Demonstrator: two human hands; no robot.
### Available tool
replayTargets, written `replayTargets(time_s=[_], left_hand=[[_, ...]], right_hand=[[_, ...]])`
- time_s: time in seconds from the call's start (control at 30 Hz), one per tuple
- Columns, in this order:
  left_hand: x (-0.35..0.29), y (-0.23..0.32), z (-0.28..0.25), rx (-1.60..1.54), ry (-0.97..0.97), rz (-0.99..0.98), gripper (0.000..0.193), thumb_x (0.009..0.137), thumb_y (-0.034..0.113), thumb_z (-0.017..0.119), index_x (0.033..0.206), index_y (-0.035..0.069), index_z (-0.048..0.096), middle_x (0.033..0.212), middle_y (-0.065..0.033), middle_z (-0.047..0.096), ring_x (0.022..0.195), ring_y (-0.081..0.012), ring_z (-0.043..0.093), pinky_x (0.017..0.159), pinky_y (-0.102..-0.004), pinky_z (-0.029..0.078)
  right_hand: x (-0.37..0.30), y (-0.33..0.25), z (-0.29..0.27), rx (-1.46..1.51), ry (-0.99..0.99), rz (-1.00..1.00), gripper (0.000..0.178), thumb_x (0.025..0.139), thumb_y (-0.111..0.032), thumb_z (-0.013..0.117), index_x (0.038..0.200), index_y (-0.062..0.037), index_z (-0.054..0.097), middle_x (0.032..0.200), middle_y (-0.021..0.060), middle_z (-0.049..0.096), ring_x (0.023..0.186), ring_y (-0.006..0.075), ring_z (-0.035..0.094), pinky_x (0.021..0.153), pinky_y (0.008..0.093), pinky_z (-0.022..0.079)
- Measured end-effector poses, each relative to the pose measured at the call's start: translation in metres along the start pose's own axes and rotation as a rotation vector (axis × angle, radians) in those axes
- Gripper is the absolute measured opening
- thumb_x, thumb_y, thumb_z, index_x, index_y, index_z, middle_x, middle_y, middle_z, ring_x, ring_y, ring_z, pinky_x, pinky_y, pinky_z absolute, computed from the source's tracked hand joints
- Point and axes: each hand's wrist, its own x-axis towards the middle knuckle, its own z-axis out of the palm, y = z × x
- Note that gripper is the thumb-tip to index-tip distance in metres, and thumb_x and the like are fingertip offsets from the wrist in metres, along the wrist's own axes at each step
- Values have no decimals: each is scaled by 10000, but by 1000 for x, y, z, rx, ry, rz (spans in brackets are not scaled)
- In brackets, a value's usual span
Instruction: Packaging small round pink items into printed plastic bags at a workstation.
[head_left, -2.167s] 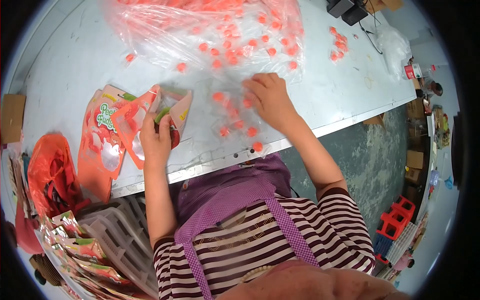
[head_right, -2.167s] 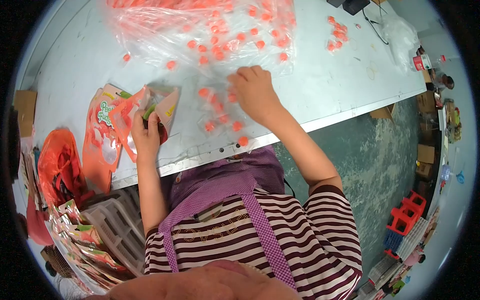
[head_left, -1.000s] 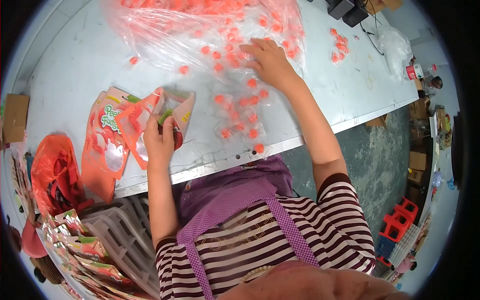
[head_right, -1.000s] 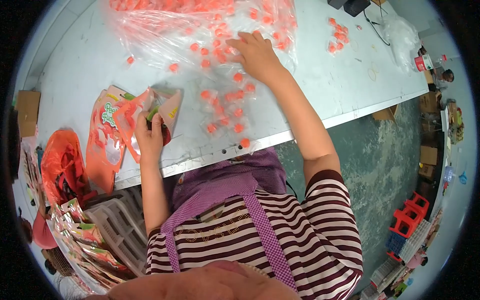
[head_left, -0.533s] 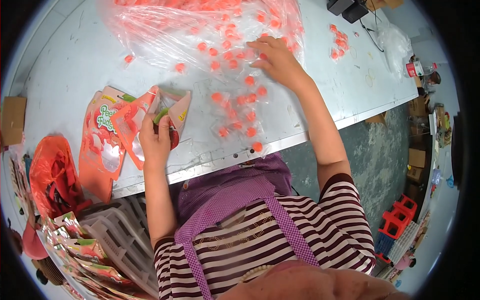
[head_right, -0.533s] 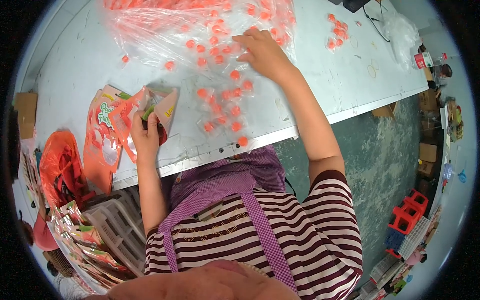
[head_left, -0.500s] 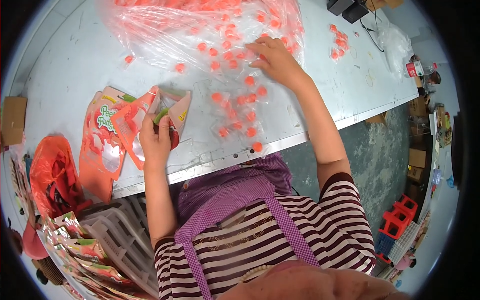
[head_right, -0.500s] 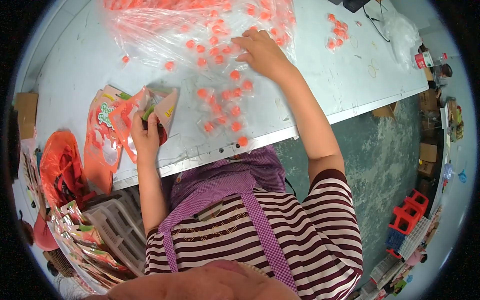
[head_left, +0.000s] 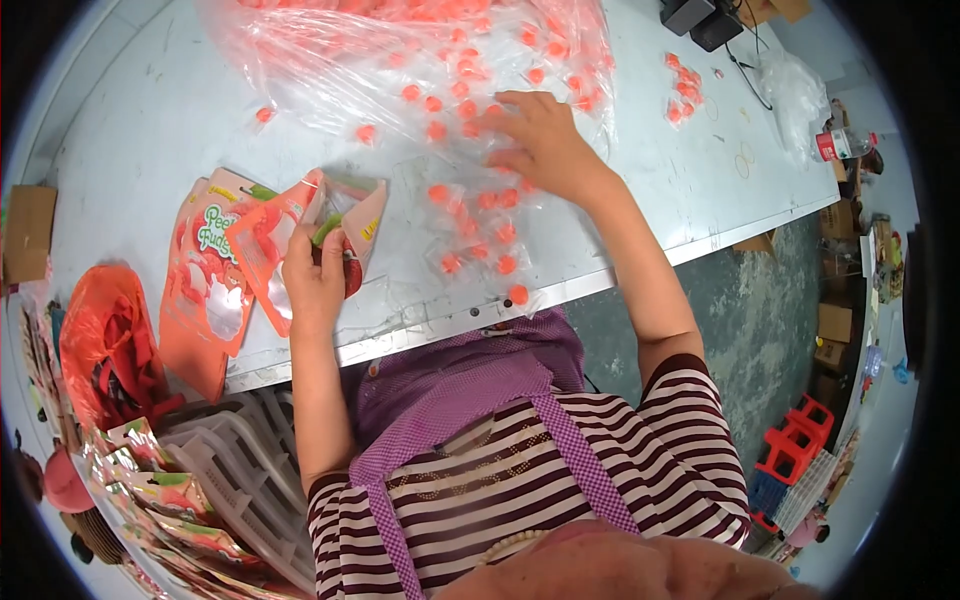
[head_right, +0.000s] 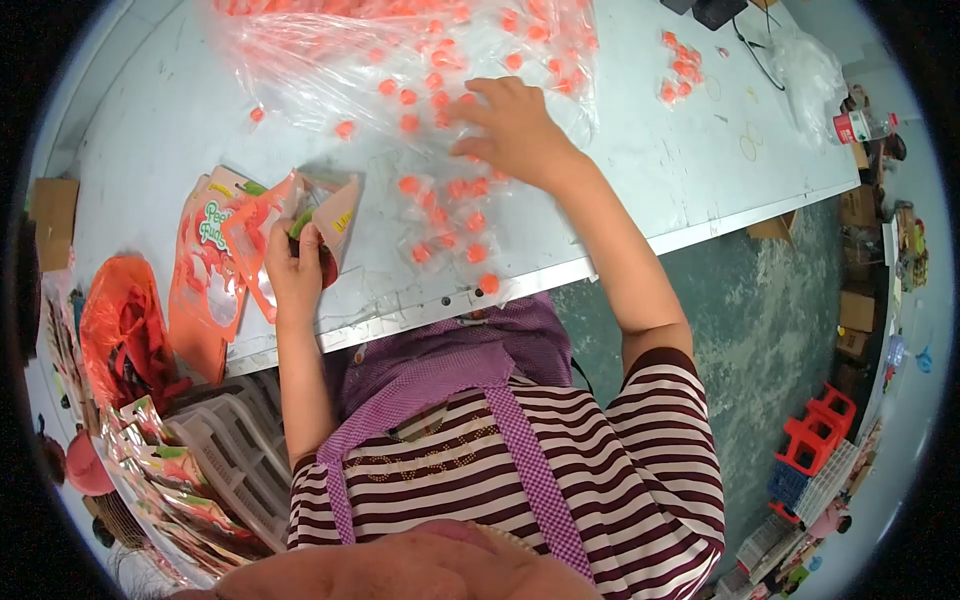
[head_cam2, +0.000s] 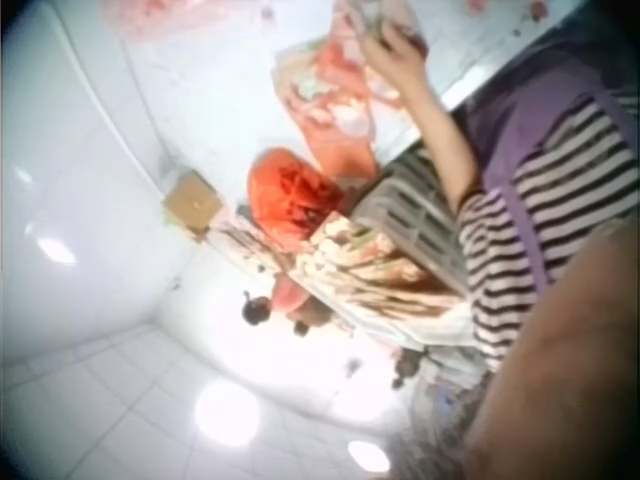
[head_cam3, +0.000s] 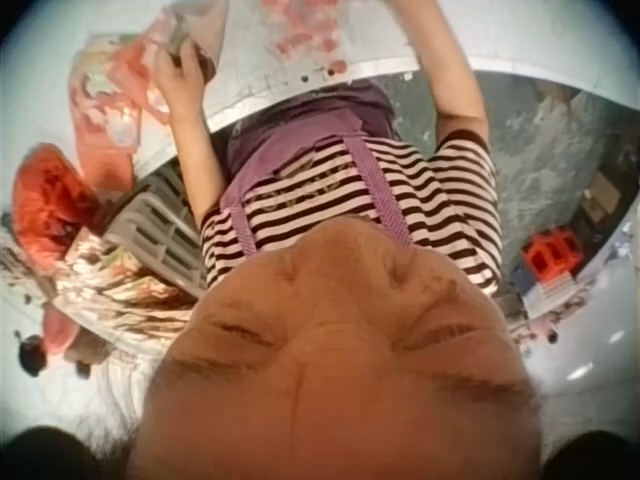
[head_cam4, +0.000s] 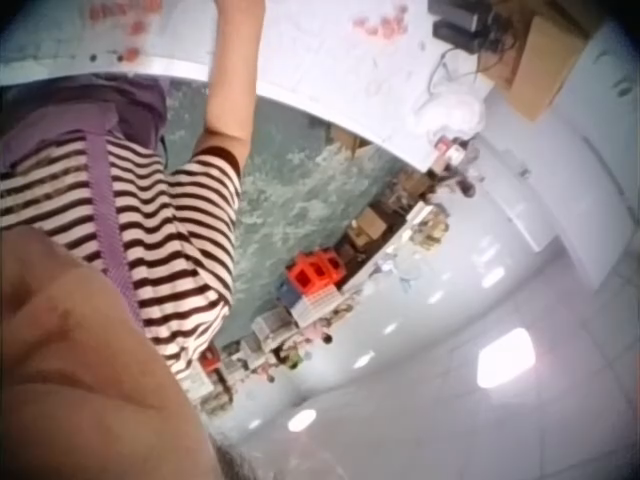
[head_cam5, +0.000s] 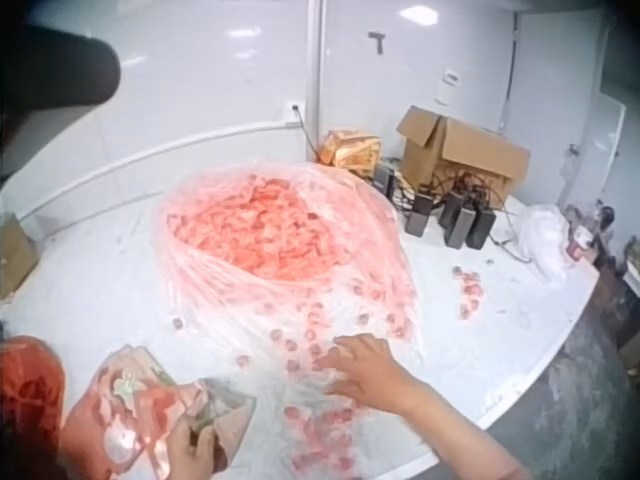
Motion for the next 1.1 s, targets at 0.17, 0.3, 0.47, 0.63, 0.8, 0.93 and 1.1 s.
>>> replayTargets(time_s=[0.17, 0.3, 0.47, 0.63, 0.8, 0.93, 1.1], left_hand=[[-2, 1, 0, -39, -67, -91, 182, 885, 152, 575, 856, -6, 490, 723, -75, 531, 666, -124, 494, 602, -266, 415], [-2, -1, 0, -2, -5, -18, 189, 849, 169, 616, 849, 11, 513, 695, -138, 584, 597, -192, 563, 551, -295, 440], [-1, -2, 0, 11, -54, -64, 189, 847, 165, 620, 857, 14, 507, 714, -145, 586, 619, -222, 579, 565, -306, 450], [-2, -4, 1, -2, -28, -31, 183, 866, 159, 600, 862, 8, 496, 710, -109, 560, 624, -170, 530, 564, -278, 426], [-2, -2, 0, -2, -23, -44, 195, 845, 167, 624, 855, 19, 499, 718, -153, 572, 615, -254, 567, 567, -313, 447], [-2, -4, 0, -12, -32, -40, 195, 846, 161, 622, 841, 15, 494, 725, -155, 562, 627, -255, 559, 576, -310, 446], [-3, -6, 2, -4, -39, -20, 162, 884, 139, 579, 858, 1, 498, 685, -64, 553, 627, -103, 493, 562, -243, 406]], right_hand=[[0, -7, 4, 41, -82, 53, 379, 758, -254, 683, 1126, -210, 602, 1271, 97, 456, 1179, 290, 380, 976, 434, 290], [2, -6, 4, 62, -49, 16, 398, 747, -276, 692, 1131, -228, 597, 1273, 96, 449, 1171, 287, 383, 973, 434, 282], [18, -25, 17, 39, -17, 0, 425, 745, -297, 692, 1150, -234, 581, 1255, 104, 455, 1164, 283, 388, 969, 435, 280], [19, -31, 20, 12, -98, 18, 425, 751, -299, 682, 1156, -225, 577, 1240, 104, 461, 1159, 276, 388, 966, 430, 280], [9, -36, 14, 31, -118, -10, 397, 772, -270, 649, 1158, -215, 579, 1239, 101, 465, 1146, 272, 392, 959, 418, 287], [4, -40, 8, 37, -148, -21, 397, 812, -377, 602, 1167, -198, 590, 1239, 108, 479, 1137, 266, 399, 941, 418, 297], [3, -41, 3, 59, -217, -3, 376, 773, -253, 639, 1145, -223, 590, 1236, 85, 468, 1136, 268, 394, 952, 397, 301]])
